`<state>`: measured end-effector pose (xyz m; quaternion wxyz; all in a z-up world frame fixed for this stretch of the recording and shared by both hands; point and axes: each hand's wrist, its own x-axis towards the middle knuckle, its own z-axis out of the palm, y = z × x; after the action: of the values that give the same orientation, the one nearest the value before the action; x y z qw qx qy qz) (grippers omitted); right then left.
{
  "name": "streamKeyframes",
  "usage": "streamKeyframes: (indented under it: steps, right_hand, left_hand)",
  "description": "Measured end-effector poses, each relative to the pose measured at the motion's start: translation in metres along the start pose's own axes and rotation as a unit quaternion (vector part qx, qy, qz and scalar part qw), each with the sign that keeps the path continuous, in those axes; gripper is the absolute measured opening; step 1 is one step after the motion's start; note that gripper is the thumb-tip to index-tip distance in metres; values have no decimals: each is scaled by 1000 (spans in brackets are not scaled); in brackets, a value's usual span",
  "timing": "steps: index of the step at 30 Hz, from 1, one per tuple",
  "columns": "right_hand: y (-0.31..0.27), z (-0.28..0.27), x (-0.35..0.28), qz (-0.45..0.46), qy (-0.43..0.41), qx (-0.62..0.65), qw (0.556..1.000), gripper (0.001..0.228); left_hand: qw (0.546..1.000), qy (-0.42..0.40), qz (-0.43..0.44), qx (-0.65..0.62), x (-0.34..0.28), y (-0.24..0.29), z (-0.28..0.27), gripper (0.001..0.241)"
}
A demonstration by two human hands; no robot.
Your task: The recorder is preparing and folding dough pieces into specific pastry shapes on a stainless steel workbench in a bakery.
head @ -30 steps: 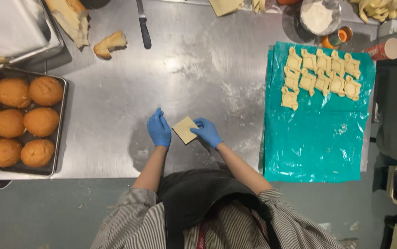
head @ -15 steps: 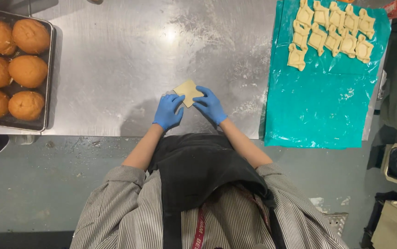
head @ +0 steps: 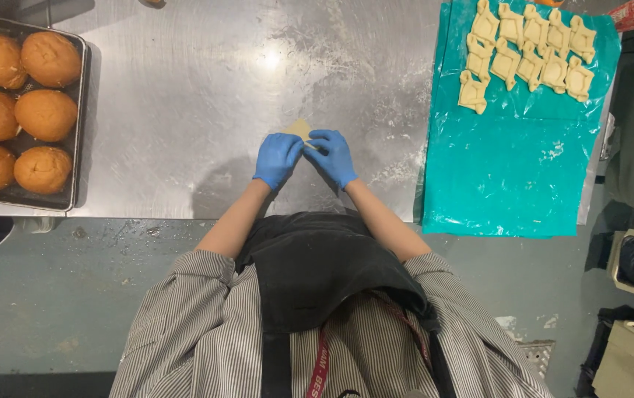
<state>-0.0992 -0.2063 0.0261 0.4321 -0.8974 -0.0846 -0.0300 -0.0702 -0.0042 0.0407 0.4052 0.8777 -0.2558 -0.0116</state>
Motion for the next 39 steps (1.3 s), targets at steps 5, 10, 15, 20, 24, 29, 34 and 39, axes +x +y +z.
streamKeyframes:
  steps: [5,10,15,20,24,29,34,39]
  right_hand:
    - [8,9,20,85,32,-17,996,23]
    - [10,14,28,119,57,-53,990,28]
    - [8,14,35,151,48,-50,986,28]
    - [2,15,39,176,57,-50,982,28]
    - [-2,14,44,202,59,-42,977,29]
    - [9,8,33,201,51,-16,978,24]
    - [11,-4,14,154,78,-37,984,17]
    - [-22,-5,5,75,75,-124,987,25]
  left_hand:
    - [994,5,-75,-84,22,-1,-19,37]
    - [965,41,-223,-130,19,-28,9,30]
    - [959,84,-227,-148,22,-34,17,18]
    - [962,89,-224,-127,22,-27,14,13]
    - [972,109,-196,-76,23,-21,13,11]
    - [980,115,-160,-28,22,-18,13,13]
    - [977,112,-177,-49,22,-20,13,14]
    - [973,97,-198,-70,26,-16,8,13]
